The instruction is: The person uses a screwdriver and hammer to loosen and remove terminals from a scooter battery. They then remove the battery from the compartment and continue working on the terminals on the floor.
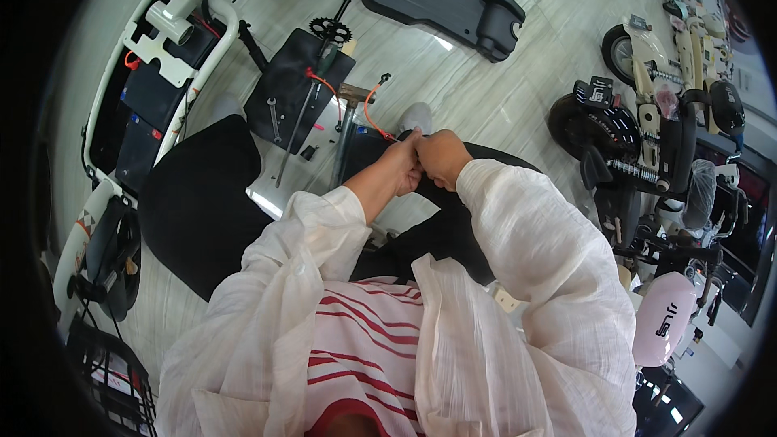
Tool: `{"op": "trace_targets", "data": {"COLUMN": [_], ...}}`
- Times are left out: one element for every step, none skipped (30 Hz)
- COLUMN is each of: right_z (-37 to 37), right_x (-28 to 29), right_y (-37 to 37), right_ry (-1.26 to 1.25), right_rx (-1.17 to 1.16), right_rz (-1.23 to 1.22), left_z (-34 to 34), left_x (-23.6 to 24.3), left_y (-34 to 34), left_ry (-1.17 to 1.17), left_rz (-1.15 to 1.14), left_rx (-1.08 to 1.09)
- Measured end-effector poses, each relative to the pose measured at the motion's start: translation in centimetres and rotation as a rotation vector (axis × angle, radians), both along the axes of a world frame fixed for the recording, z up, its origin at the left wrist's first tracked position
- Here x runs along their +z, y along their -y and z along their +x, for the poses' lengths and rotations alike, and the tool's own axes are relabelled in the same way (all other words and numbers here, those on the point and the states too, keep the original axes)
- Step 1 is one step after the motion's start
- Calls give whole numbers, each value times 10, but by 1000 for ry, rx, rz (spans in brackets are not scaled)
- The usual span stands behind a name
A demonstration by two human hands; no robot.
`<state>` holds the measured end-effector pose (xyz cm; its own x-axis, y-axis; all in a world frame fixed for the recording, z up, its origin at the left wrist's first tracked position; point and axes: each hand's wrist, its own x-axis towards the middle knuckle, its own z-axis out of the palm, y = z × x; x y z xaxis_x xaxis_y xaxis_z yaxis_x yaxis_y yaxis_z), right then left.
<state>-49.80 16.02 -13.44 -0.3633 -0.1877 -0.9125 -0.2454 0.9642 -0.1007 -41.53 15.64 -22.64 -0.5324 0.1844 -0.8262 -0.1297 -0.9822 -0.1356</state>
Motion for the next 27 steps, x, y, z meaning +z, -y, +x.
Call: {"op": "trace_targets", "data": {"right_z": [3, 5, 7, 8, 11, 12, 9, 5, 8, 9, 8, 7, 6, 5, 7, 9, 8, 10, 12, 11, 12, 13, 14, 16, 17, 18, 21], "right_x": [2, 3, 4, 6, 7, 8, 2, -10, -10, -8, -8, -7, -5, -2, 8, 12, 7, 2, -1, -3, -2, -2, -3, -5, -7, -7, -5], "right_y": [2, 3, 3, 0, -4, -8, -17, -30, -29, -27, -25, -21, -17, -13, -1, 5, 2, -4, -8, -12, -10, -9, -11, -14, -16, -18, -18], "right_ry": [-10, -20, -30, -50, -69, -88, -133, -178, -221, -210, -177, -147, -118, -108, -97, -85, -130, -174, -218, -219, -220, -222, -226, -232, -239, -244, -251], "right_rx": [4, 9, 11, 28, 47, 65, 143, 223, 308, 267, 213, 156, 99, 64, 31, -2, 110, 219, 328, 320, 313, 306, 331, 354, 376, 396, 422], "right_rz": [7, 13, 18, 2, -14, -31, -105, -179, -256, -209, -183, -160, -137, -73, -7, 58, -30, -120, -209, -206, -206, -206, -213, -218, -222, -219, -218], "left_z": [-1, -1, -1, 0, 1, 1, 1, 2, 4, 5, 4, 2, 0, 0, -1, -1, -1, 0, 1, 3, 5, 7, 6, 5, 6, 6, 8], "left_x": [-5, -10, -11, -12, -13, -13, -15, -17, -16, -15, -14, -13, -13, -13, -15, -18, -20, -23, -27, -32, -33, -34, -33, -18, -9, -13, -18], "left_y": [-2, -5, -6, -9, -13, -15, -19, -22, -22, -22, -21, -19, -18, -17, -17, -17, -18, -20, -23, -25, -22, -21, -22, -18, -16, -20, -24], "left_ry": [-8, -15, -23, -31, -39, -47, -68, -89, -110, -99, -86, -76, -65, -76, -86, -95, -110, -124, -138, -154, -170, -186, -137, -89, -40, -35, -31], "left_rz": [4, 9, 12, 25, 37, 50, 63, 76, 87, 63, 67, 69, 71, 70, 70, 71, 74, 78, 81, 81, 78, 75, 109, 145, 181, 187, 191], "left_rx": [24, 49, 71, 83, 96, 108, 107, 106, 112, 114, 128, 139, 151, 150, 152, 153, 164, 172, 180, 159, 138, 117, 165, 212, 259, 263, 272]}}
